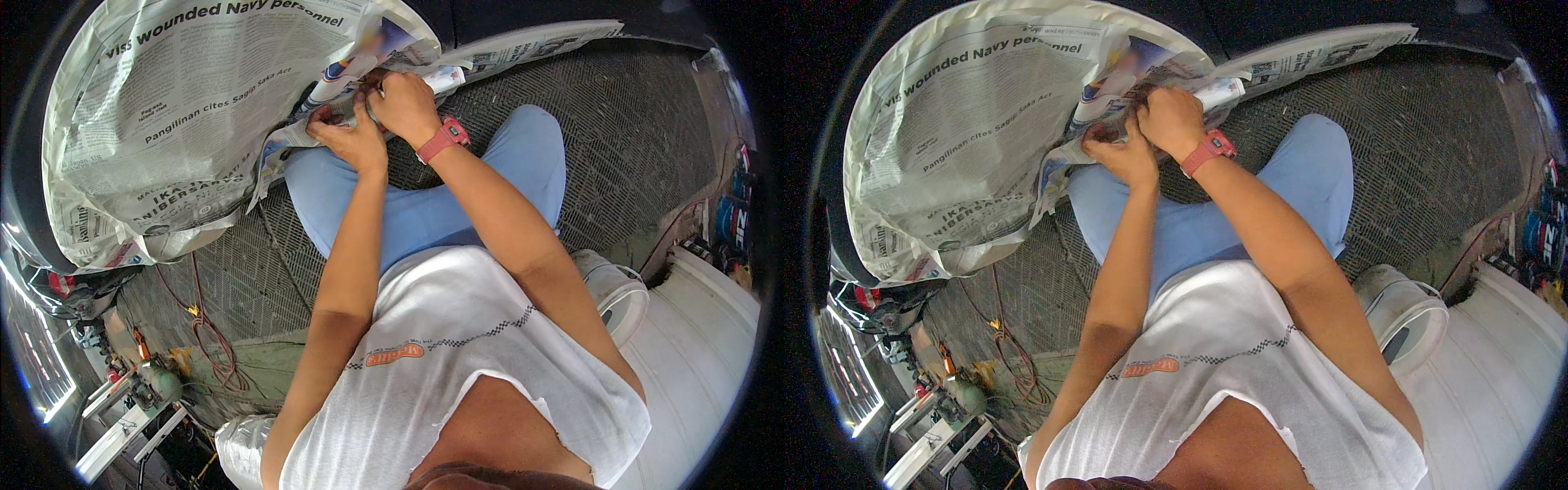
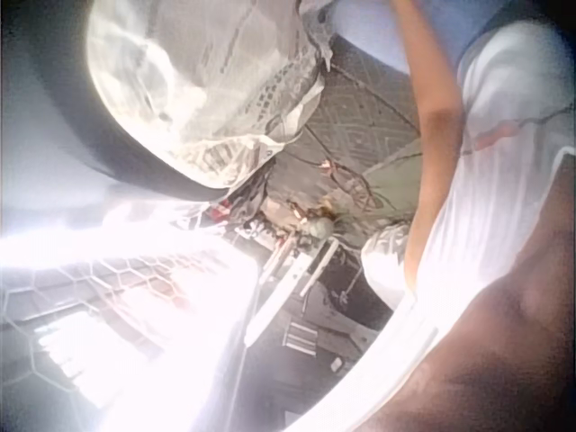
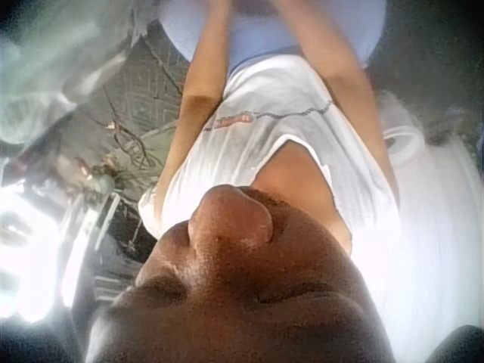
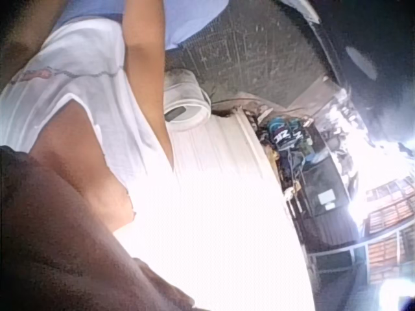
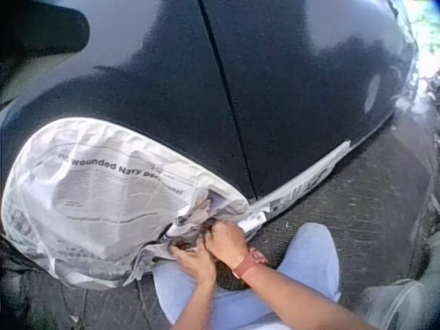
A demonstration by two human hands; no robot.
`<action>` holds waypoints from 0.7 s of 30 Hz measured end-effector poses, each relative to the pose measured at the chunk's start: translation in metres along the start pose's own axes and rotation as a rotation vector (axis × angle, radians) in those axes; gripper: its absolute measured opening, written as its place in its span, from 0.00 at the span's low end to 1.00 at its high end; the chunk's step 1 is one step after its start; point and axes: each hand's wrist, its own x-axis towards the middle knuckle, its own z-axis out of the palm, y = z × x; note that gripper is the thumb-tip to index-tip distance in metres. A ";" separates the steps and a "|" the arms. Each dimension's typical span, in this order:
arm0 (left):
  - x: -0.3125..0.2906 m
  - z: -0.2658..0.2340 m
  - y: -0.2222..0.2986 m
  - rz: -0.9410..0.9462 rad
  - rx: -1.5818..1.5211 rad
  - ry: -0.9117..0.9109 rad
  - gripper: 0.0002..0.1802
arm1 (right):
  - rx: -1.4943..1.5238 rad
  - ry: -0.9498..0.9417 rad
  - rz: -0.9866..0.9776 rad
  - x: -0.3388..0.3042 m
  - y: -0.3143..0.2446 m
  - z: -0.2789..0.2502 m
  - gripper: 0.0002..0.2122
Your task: The person covers the hood of a black car with newspaper sheets, securing them with masking tape. They smooth the paper over the surface and apply tape to the edges to hold the newspaper in place.
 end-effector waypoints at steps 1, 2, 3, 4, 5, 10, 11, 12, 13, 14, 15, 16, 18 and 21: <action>0.001 0.005 -0.002 -0.013 0.015 0.029 0.36 | 0.001 -0.022 0.007 -0.001 -0.002 -0.003 0.14; 0.001 0.010 -0.003 -0.024 0.028 0.054 0.36 | 0.031 -0.006 0.011 -0.002 0.000 -0.003 0.14; 0.000 0.013 -0.004 -0.016 0.025 0.068 0.37 | 0.062 0.010 0.014 -0.003 0.001 0.001 0.14; 0.001 0.014 -0.006 -0.009 0.021 0.083 0.37 | 0.093 0.026 0.016 -0.004 0.001 0.005 0.14; 0.001 0.018 -0.006 0.000 0.014 0.092 0.38 | 0.216 0.134 0.108 -0.004 0.004 0.017 0.13; 0.001 0.018 -0.002 -0.035 0.055 0.092 0.45 | 0.992 0.389 0.610 -0.027 0.043 0.037 0.08; 0.002 0.019 -0.003 -0.038 0.060 0.088 0.46 | 1.038 0.280 0.564 -0.039 0.053 0.027 0.08; 0.000 0.019 -0.003 -0.044 0.065 0.083 0.47 | 1.051 0.178 0.547 -0.053 0.060 0.013 0.08; -0.002 0.019 0.009 -0.033 0.159 0.049 0.52 | 1.062 0.079 0.531 -0.066 0.067 -0.002 0.08; 0.000 0.020 0.010 -0.032 0.162 0.068 0.53 | 1.073 -0.028 0.506 -0.075 0.072 -0.014 0.09; 0.002 0.021 0.009 -0.031 0.169 0.079 0.54 | 1.017 -0.102 0.484 -0.084 0.081 -0.016 0.13; 0.001 0.023 0.009 -0.031 0.176 0.091 0.55 | 0.978 -0.168 0.447 -0.095 0.090 -0.020 0.17; -0.005 0.021 0.018 -0.115 0.070 0.042 0.52 | 0.902 -0.306 0.359 -0.111 0.100 -0.031 0.24; -0.015 0.005 0.021 -0.186 -0.101 -0.091 0.44 | 0.826 -0.365 0.275 -0.127 0.088 -0.053 0.38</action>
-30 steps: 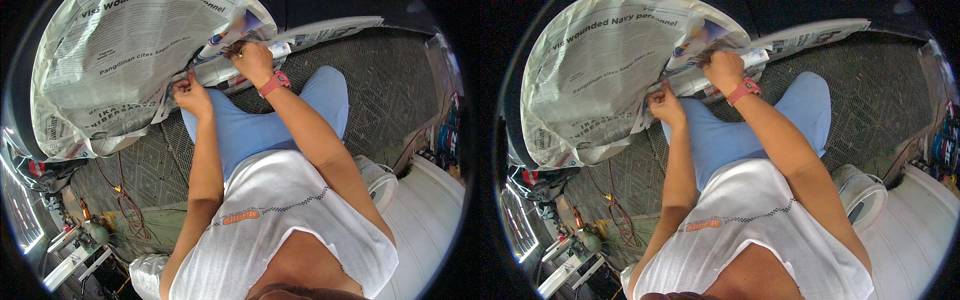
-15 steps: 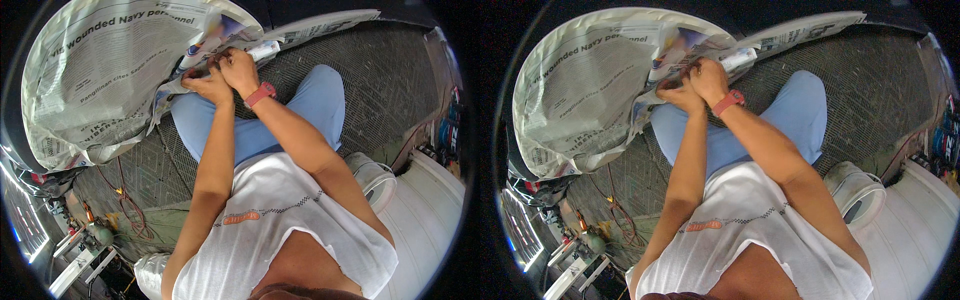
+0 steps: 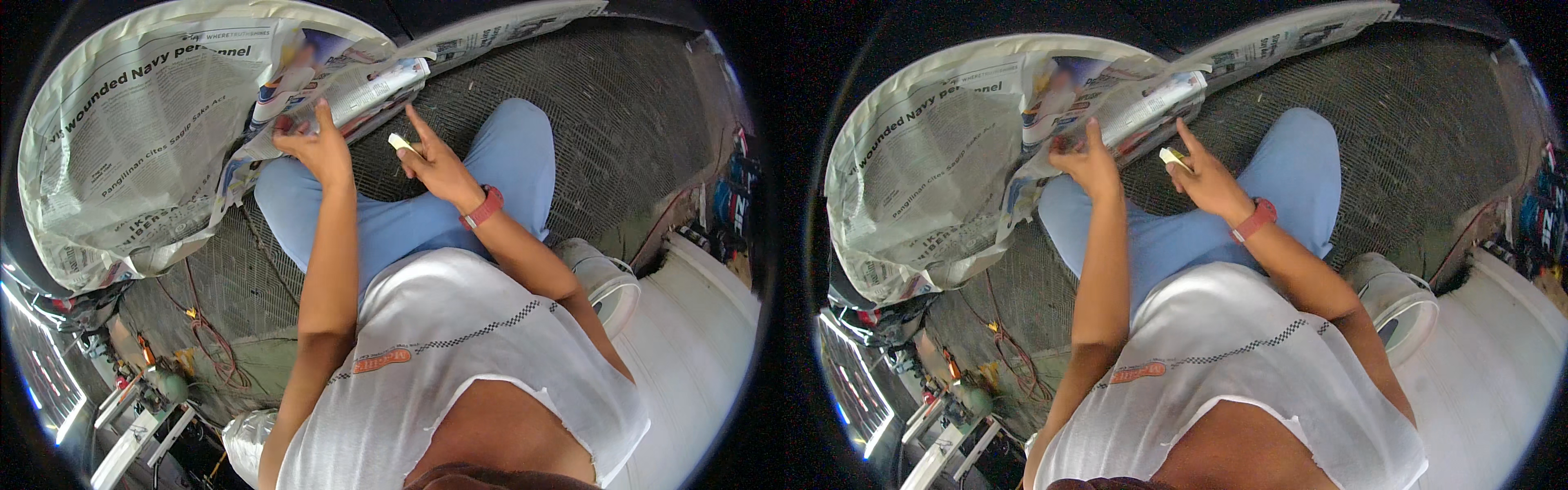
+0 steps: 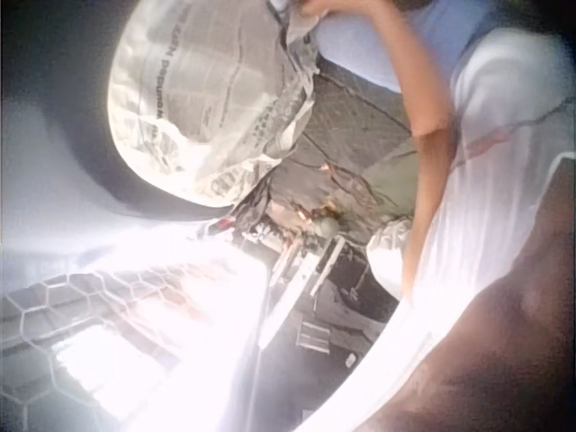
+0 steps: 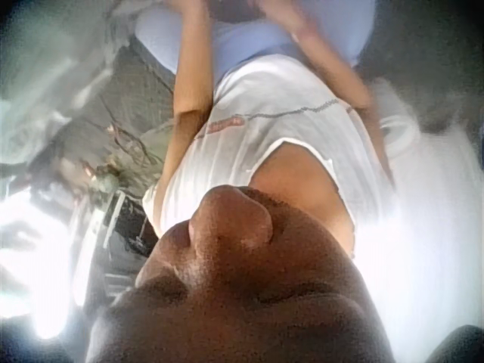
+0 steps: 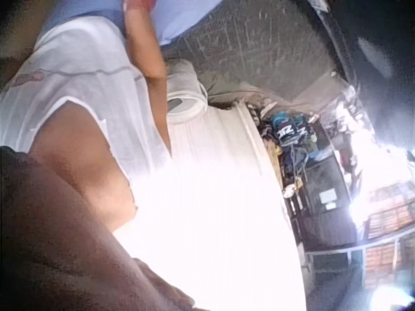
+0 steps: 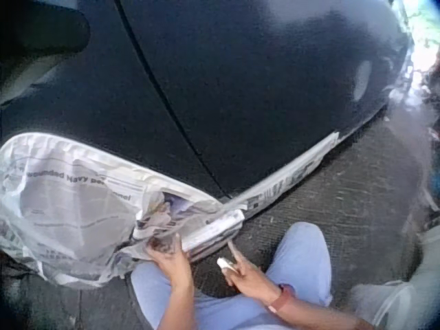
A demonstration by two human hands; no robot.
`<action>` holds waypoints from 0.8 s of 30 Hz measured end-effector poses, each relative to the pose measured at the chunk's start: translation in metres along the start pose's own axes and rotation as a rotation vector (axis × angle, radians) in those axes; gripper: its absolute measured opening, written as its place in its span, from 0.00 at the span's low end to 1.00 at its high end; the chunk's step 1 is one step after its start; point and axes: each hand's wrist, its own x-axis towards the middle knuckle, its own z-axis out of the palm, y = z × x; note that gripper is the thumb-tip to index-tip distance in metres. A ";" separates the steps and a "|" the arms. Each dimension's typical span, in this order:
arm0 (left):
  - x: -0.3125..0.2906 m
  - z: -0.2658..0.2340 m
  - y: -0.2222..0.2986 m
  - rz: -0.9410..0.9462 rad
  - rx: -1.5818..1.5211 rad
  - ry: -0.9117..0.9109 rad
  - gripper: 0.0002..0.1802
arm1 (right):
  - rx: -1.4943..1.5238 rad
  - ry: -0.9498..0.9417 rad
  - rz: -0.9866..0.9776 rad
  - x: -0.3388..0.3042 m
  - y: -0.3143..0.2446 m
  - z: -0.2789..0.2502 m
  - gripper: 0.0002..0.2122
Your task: The person covers the hood of a black car with newspaper sheets, securing them with masking tape. They smooth the paper over the surface and apply tape to the edges to hold the newspaper in place.
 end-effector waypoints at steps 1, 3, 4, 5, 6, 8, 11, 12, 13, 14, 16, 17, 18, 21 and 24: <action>-0.014 -0.014 0.004 -0.024 -0.025 -0.094 0.40 | -0.009 -0.003 -0.015 -0.005 -0.003 0.002 0.40; -0.031 -0.048 0.012 -0.114 -0.126 -0.419 0.30 | -0.072 -0.094 -0.119 -0.012 -0.011 0.006 0.41; -0.036 -0.064 0.011 -0.188 -0.204 -0.649 0.24 | -0.082 -0.147 -0.161 -0.017 -0.025 0.008 0.41; -0.046 -0.073 0.023 -0.293 -0.216 -0.722 0.18 | -0.094 -0.198 -0.202 -0.020 -0.033 0.010 0.42; -0.050 -0.082 0.027 -0.335 -0.236 -0.763 0.16 | -0.126 -0.226 -0.257 -0.019 -0.035 0.014 0.40; -0.049 -0.092 0.027 -0.286 -0.266 -0.758 0.13 | -0.243 -0.254 -0.326 -0.021 -0.045 0.017 0.39; -0.043 -0.105 0.021 -0.131 -0.266 -0.656 0.08 | -0.161 -0.378 -0.261 -0.024 -0.055 0.017 0.34; -0.041 -0.108 0.022 -0.160 -0.257 -0.647 0.06 | -0.057 -0.432 -0.167 -0.026 -0.058 0.016 0.31; -0.038 -0.112 0.024 -0.188 -0.248 -0.640 0.04 | 0.047 -0.483 -0.071 -0.025 -0.060 0.016 0.29; -0.036 -0.115 0.034 -0.079 -0.128 -0.606 0.04 | -0.001 -0.483 -0.011 -0.021 -0.056 0.015 0.24; -0.033 -0.121 0.057 0.128 0.095 -0.547 0.05 | -0.104 -0.466 0.126 -0.009 -0.035 0.013 0.16; -0.035 -0.123 0.057 0.135 0.075 -0.504 0.06 | -0.270 -0.325 -0.100 -0.010 -0.023 0.018 0.13; -0.036 -0.123 0.056 0.138 0.052 -0.469 0.07 | -0.437 -0.173 -0.316 -0.011 -0.013 0.027 0.10; -0.020 -0.120 0.033 0.021 -0.093 -0.173 0.09 | -0.492 0.042 -0.754 -0.032 -0.019 0.037 0.09; -0.008 -0.120 0.040 0.208 0.125 -0.217 0.12 | -0.239 0.241 -0.464 -0.040 -0.027 0.042 0.19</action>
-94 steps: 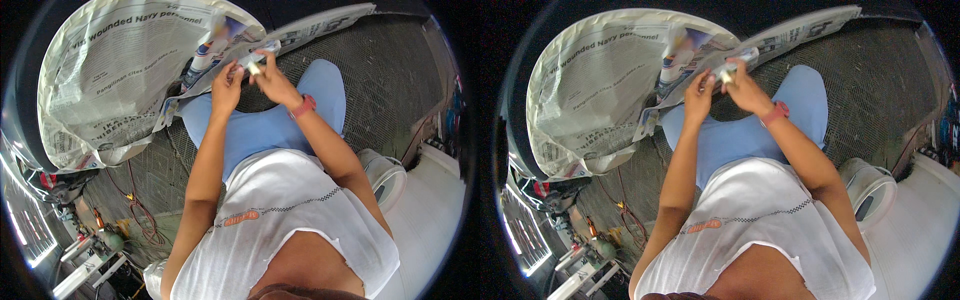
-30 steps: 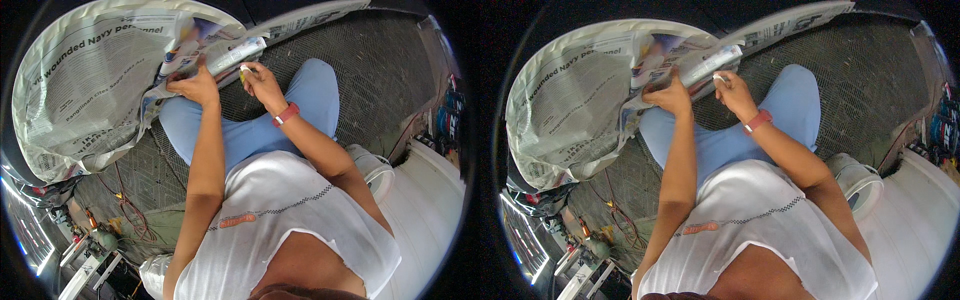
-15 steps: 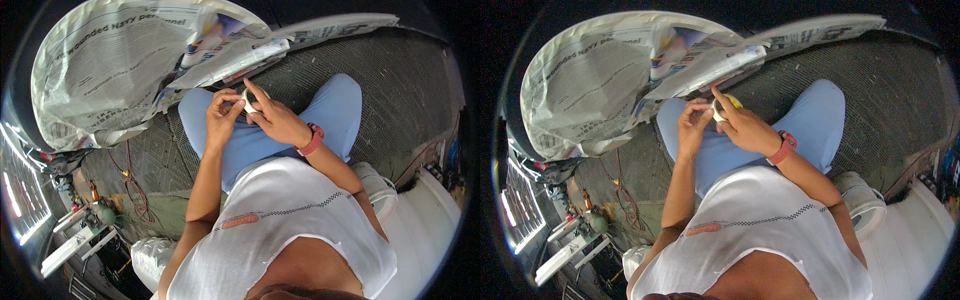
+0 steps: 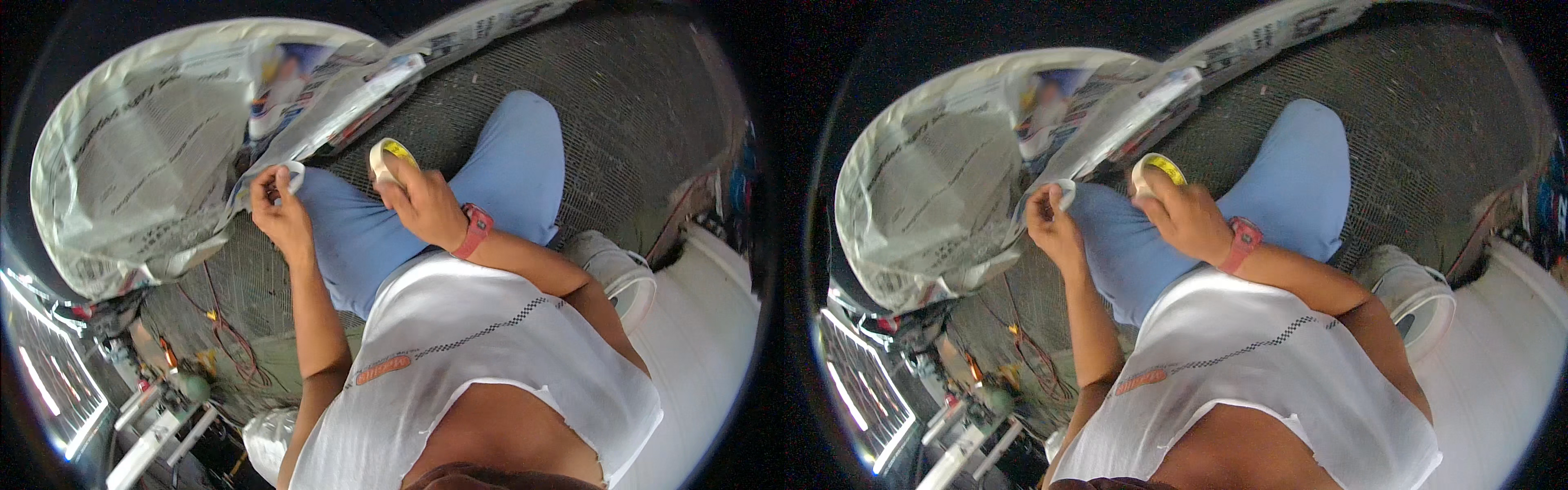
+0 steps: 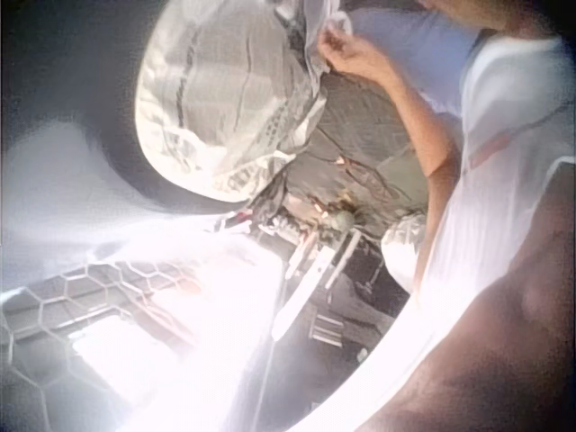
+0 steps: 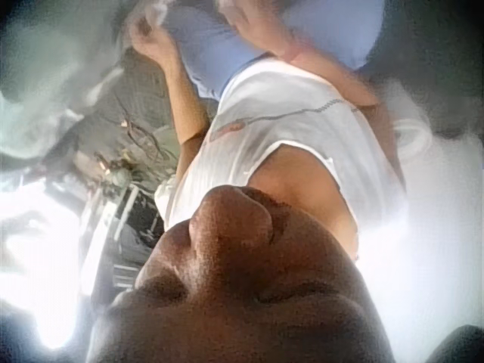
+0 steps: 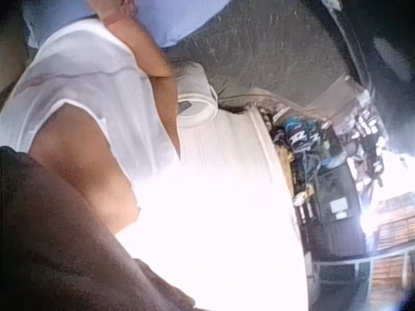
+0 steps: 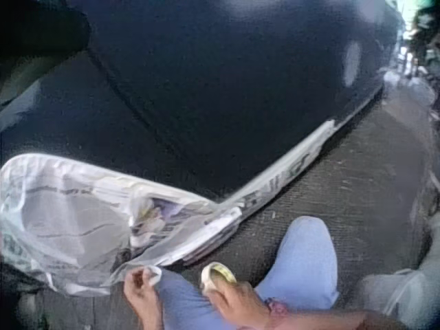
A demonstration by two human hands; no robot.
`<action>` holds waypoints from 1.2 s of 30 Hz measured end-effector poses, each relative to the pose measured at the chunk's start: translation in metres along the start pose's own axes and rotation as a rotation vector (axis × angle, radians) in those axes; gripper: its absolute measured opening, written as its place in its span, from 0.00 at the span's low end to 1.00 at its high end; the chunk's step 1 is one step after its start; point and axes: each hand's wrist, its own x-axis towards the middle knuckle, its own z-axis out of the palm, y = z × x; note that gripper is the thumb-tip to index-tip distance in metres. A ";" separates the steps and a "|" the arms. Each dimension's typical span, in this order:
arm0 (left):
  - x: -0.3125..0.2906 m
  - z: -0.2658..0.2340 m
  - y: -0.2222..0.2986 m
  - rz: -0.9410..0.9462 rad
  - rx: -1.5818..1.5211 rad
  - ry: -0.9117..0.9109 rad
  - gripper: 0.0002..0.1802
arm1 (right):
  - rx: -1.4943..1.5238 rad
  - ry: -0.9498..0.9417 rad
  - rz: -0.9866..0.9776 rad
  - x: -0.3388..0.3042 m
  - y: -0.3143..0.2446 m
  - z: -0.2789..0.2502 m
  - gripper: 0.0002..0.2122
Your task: The person covers the hood of a black car with newspaper sheets, securing them with masking tape. They smooth the paper over the surface and apply tape to the edges to hold the newspaper in place.
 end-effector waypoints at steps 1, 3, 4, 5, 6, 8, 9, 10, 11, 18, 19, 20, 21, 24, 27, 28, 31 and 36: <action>-0.003 -0.001 0.005 0.079 0.122 -0.138 0.12 | 0.085 0.016 0.079 0.007 -0.001 -0.003 0.21; -0.014 0.013 0.025 0.246 0.161 -0.310 0.12 | 0.210 0.011 0.177 0.024 0.015 -0.004 0.21; -0.019 0.022 0.032 0.333 0.181 -0.396 0.12 | 0.244 -0.003 0.199 0.029 0.027 -0.003 0.19; -0.022 0.030 0.036 0.289 0.151 -0.425 0.12 | 0.280 -0.016 0.220 0.035 0.040 -0.002 0.17; -0.023 0.037 0.038 0.244 0.119 -0.448 0.12 | 0.241 -0.052 0.222 0.040 0.050 -0.002 0.15; -0.021 0.043 0.033 0.154 0.094 -0.502 0.14 | 0.215 -0.124 0.385 0.044 0.045 -0.011 0.10; -0.018 0.044 0.028 0.238 0.172 -0.501 0.15 | 0.125 -0.069 0.354 0.044 0.050 -0.011 0.09; -0.015 0.046 0.023 0.320 0.250 -0.497 0.16 | 0.035 -0.018 0.324 0.047 0.061 -0.009 0.08; -0.010 0.047 0.021 0.409 0.326 -0.503 0.17 | -0.054 0.044 0.297 0.050 0.077 -0.007 0.07; 0.019 0.064 0.014 0.743 0.662 -0.672 0.27 | 0.445 0.619 0.704 0.107 0.212 -0.005 0.08; 0.020 0.081 0.020 0.839 0.718 -0.729 0.29 | 0.476 0.647 0.738 0.107 0.213 -0.004 0.09; 0.025 0.103 0.025 0.947 0.771 -0.785 0.30 | 0.509 0.684 0.767 0.109 0.215 -0.005 0.10; 0.030 0.123 0.026 1.052 0.826 -0.840 0.31 | 0.545 0.717 0.798 0.109 0.216 -0.004 0.11; 0.054 0.186 0.026 1.364 1.169 -0.851 0.32 | 0.454 0.697 0.731 0.106 0.234 0.005 0.12; 0.068 0.219 0.055 1.591 1.716 -0.805 0.33 | 0.304 0.722 0.739 0.109 0.236 0.012 0.13; 0.070 0.221 0.054 1.624 1.754 -0.772 0.33 | 0.345 0.680 0.716 0.106 0.232 0.015 0.14; 0.072 0.220 0.048 1.689 1.735 -0.713 0.33 | 0.436 0.692 0.662 0.115 0.211 0.017 0.15; 0.038 0.163 0.042 1.438 1.461 -0.887 0.35 | 0.359 0.662 0.545 0.131 0.223 0.016 0.18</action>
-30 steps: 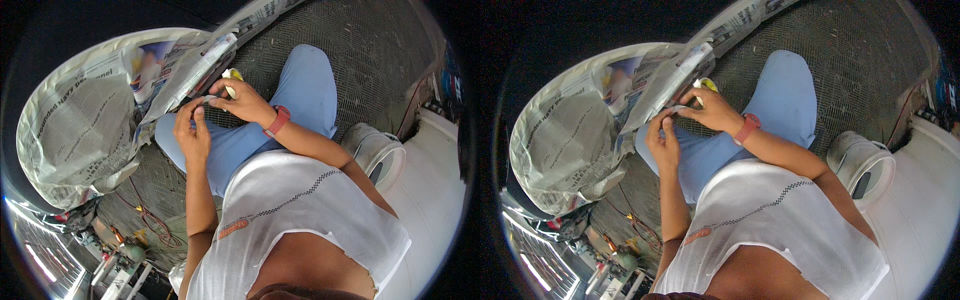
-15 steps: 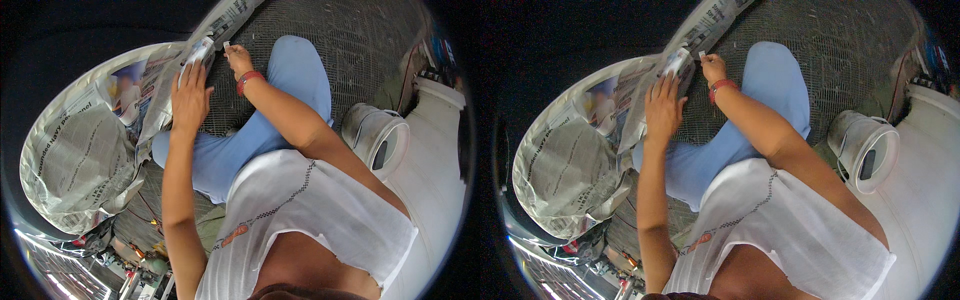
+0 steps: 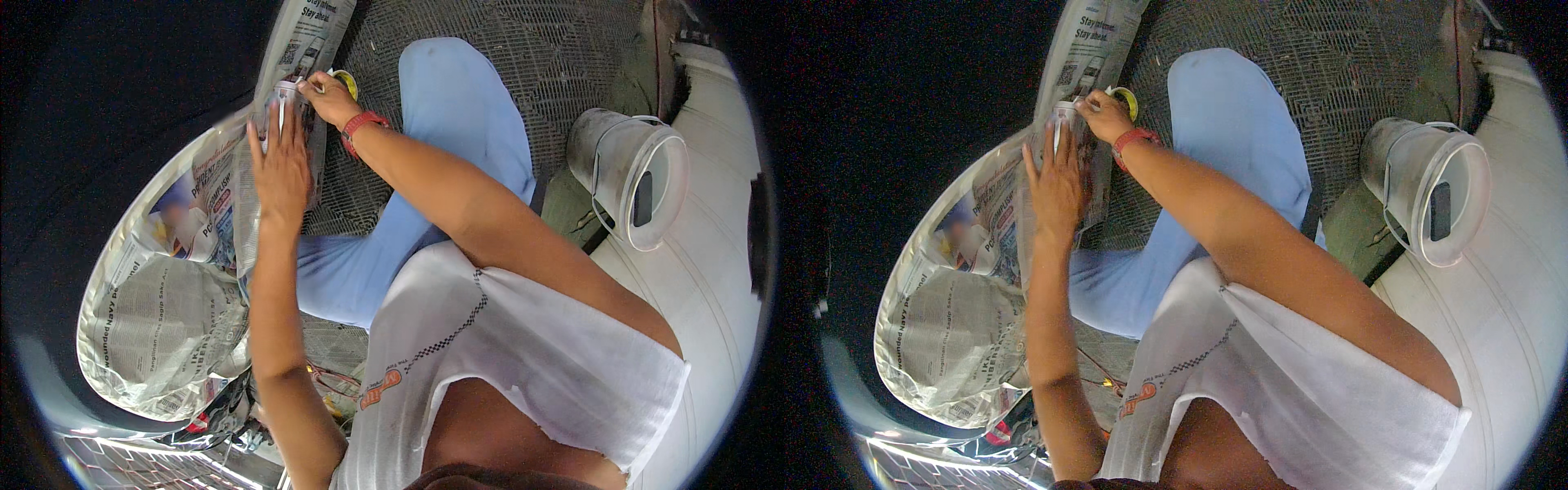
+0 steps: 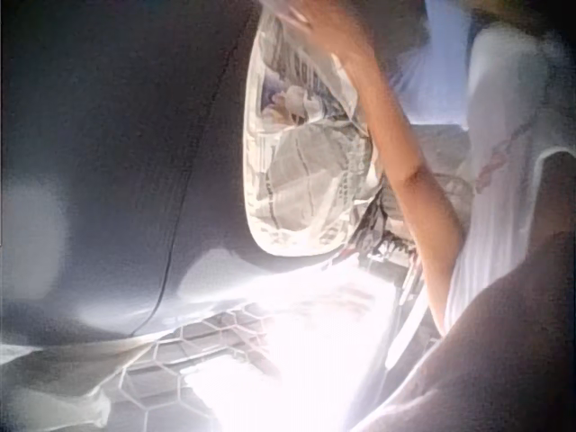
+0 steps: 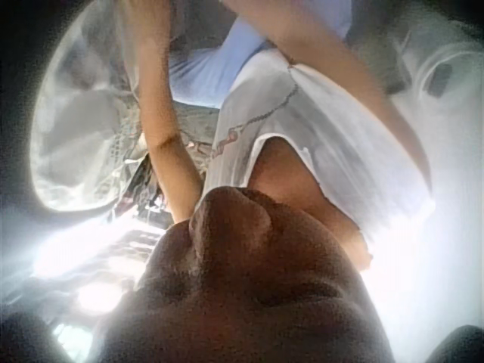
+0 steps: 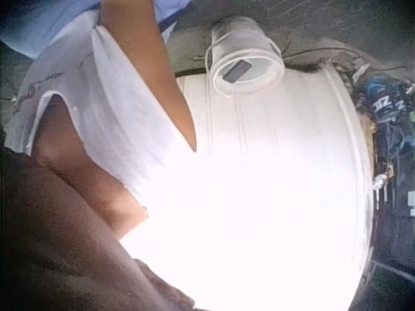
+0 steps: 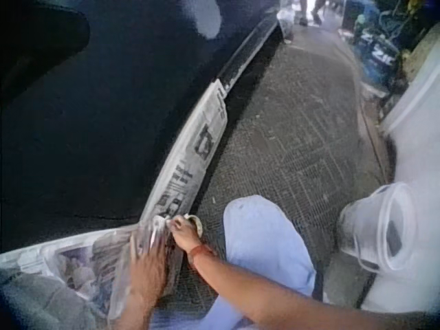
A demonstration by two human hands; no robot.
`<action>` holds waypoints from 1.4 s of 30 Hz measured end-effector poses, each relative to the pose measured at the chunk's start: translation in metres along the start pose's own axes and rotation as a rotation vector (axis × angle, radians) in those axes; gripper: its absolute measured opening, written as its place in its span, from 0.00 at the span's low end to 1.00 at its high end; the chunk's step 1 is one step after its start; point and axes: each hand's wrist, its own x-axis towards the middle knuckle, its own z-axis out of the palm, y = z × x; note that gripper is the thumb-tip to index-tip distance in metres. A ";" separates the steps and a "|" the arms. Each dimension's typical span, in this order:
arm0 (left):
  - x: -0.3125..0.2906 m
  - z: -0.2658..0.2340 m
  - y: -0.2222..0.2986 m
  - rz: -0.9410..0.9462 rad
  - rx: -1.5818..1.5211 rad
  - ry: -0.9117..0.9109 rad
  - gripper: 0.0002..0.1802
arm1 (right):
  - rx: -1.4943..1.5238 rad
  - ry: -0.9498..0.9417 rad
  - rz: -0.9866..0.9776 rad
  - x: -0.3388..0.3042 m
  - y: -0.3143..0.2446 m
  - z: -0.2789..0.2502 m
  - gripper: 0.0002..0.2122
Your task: The person covers the hood of a black car with newspaper sheets, securing them with masking tape. They smooth the paper over the surface and apply tape to the edges to hold the newspaper in place.
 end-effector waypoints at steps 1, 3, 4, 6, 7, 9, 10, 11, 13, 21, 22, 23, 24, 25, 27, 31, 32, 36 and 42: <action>-0.015 0.006 0.007 -0.035 -0.080 -0.025 0.35 | -0.003 -0.012 -0.018 0.006 0.001 0.001 0.18; -0.043 0.024 0.015 -0.082 -0.136 -0.075 0.36 | 0.003 -0.024 -0.031 0.009 -0.001 0.004 0.19; -0.055 0.036 0.021 -0.119 -0.171 -0.107 0.36 | -0.023 -0.045 -0.028 0.006 -0.008 0.003 0.19; -0.072 0.064 0.030 -0.131 -0.103 -0.115 0.39 | -0.031 -0.059 -0.029 0.004 -0.018 0.005 0.19; -0.079 0.075 0.033 -0.133 -0.068 -0.120 0.41 | -0.041 -0.062 -0.017 0.005 -0.022 0.007 0.18; -0.081 0.078 0.035 -0.166 -0.090 -0.183 0.44 | -0.063 -0.063 0.002 0.011 -0.025 0.011 0.18; -0.080 0.080 0.036 -0.182 -0.102 -0.214 0.45 | -0.094 -0.056 -0.001 0.013 -0.026 0.015 0.18; -0.079 0.079 0.036 -0.202 -0.135 -0.221 0.47 | -0.079 -0.054 -0.021 0.016 -0.024 0.017 0.19; -0.076 0.078 0.034 -0.241 -0.200 -0.234 0.49 | -0.047 -0.049 -0.060 0.022 -0.020 0.020 0.19; -0.069 0.075 0.036 -0.355 -0.256 -0.346 0.52 | -0.130 -0.059 0.223 0.018 -0.024 0.016 0.26; -0.071 0.076 0.037 -0.366 -0.277 -0.354 0.51 | -0.165 -0.015 0.233 0.012 -0.026 0.017 0.23; -0.067 0.074 0.035 -0.377 -0.302 -0.346 0.51 | -0.128 0.023 0.214 0.015 -0.026 0.019 0.22; -0.067 0.068 0.038 -0.390 -0.332 -0.345 0.50 | -0.095 0.055 0.198 0.015 -0.015 0.022 0.21; -0.066 0.065 0.040 -0.403 -0.363 -0.345 0.50 | -0.063 0.087 0.182 0.015 -0.004 0.027 0.20; -0.070 0.067 0.041 -0.403 -0.365 -0.322 0.50 | -0.055 0.076 0.147 0.019 0.009 0.036 0.17; -0.087 0.076 0.043 -0.395 -0.394 -0.255 0.52 | 0.109 0.062 0.216 0.030 0.019 0.050 0.15; -0.093 0.077 0.044 -0.404 -0.431 -0.193 0.52 | 0.114 0.129 0.212 0.032 0.022 0.059 0.15; -0.105 0.091 0.044 -0.402 -0.490 -0.152 0.51 | 0.060 0.314 0.238 0.043 0.023 0.078 0.13; -0.113 0.113 0.045 -0.394 -0.559 -0.119 0.51 | 0.392 0.222 0.274 0.026 -0.003 0.063 0.08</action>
